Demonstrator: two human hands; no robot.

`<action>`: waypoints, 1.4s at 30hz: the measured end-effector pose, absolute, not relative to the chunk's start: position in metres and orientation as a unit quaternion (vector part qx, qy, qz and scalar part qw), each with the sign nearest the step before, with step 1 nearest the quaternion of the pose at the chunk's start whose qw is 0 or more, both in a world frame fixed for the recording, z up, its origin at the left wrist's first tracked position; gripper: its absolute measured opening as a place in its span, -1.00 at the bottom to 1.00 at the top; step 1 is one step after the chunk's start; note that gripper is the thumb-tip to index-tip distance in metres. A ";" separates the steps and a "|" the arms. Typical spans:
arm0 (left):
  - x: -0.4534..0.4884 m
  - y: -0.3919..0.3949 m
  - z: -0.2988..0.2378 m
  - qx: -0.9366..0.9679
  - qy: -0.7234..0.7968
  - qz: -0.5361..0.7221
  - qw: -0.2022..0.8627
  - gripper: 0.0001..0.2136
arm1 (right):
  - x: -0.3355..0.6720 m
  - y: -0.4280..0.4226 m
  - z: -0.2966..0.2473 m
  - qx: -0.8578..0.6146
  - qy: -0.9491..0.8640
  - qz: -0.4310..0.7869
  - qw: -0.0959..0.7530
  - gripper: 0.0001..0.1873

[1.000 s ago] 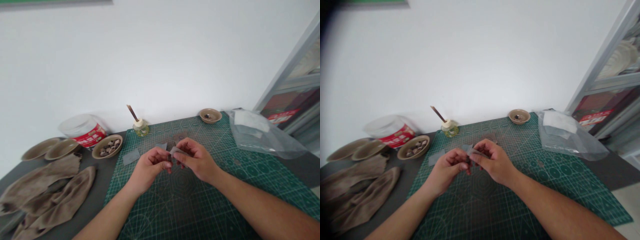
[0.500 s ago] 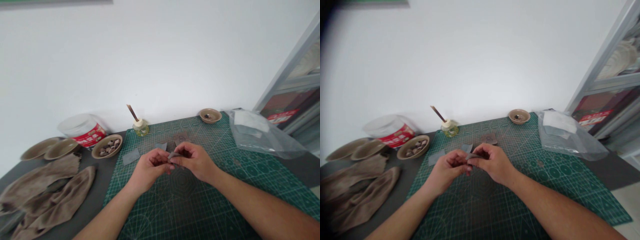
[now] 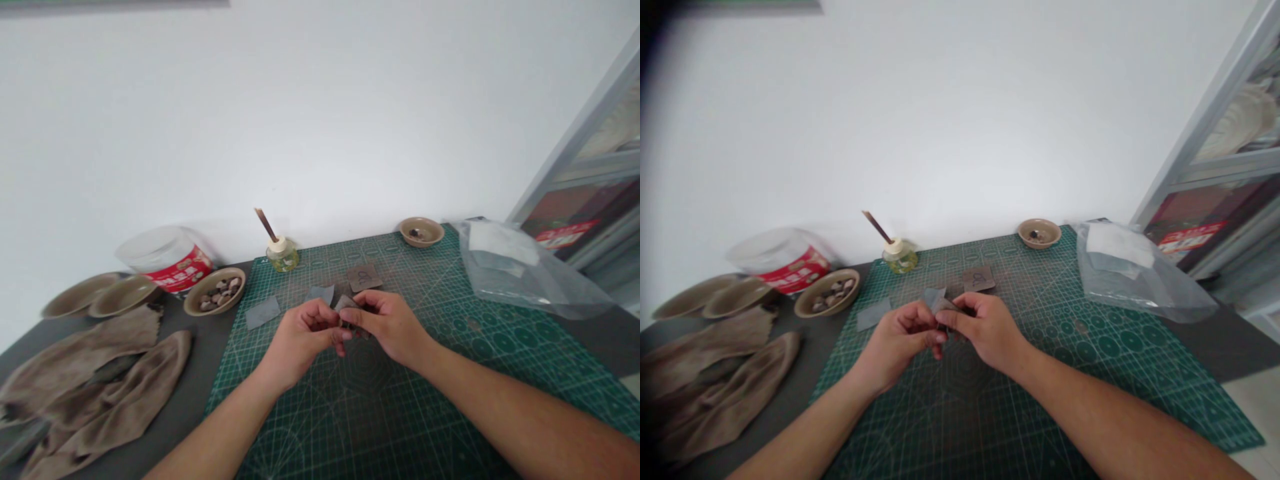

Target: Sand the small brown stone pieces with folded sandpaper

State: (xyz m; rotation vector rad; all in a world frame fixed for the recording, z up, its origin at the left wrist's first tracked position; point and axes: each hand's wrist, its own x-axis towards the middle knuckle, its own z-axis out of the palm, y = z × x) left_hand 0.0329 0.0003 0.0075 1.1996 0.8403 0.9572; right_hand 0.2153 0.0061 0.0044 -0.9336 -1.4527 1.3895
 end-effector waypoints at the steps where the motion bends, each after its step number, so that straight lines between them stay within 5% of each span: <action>1: 0.033 0.000 0.007 0.524 0.370 0.421 0.641 -0.75 | 0.215 0.006 0.004 -0.378 -0.585 0.561 0.448 -0.74; 28: 0.032 -0.001 0.001 0.511 0.359 0.433 0.650 -0.75 | 0.214 0.006 0.004 -0.324 -0.545 0.634 0.443 -0.75; 42: 0.036 -0.002 0.007 0.516 0.326 0.474 0.635 -0.79 | 0.213 0.009 0.008 -0.327 -0.496 0.603 0.533 -0.80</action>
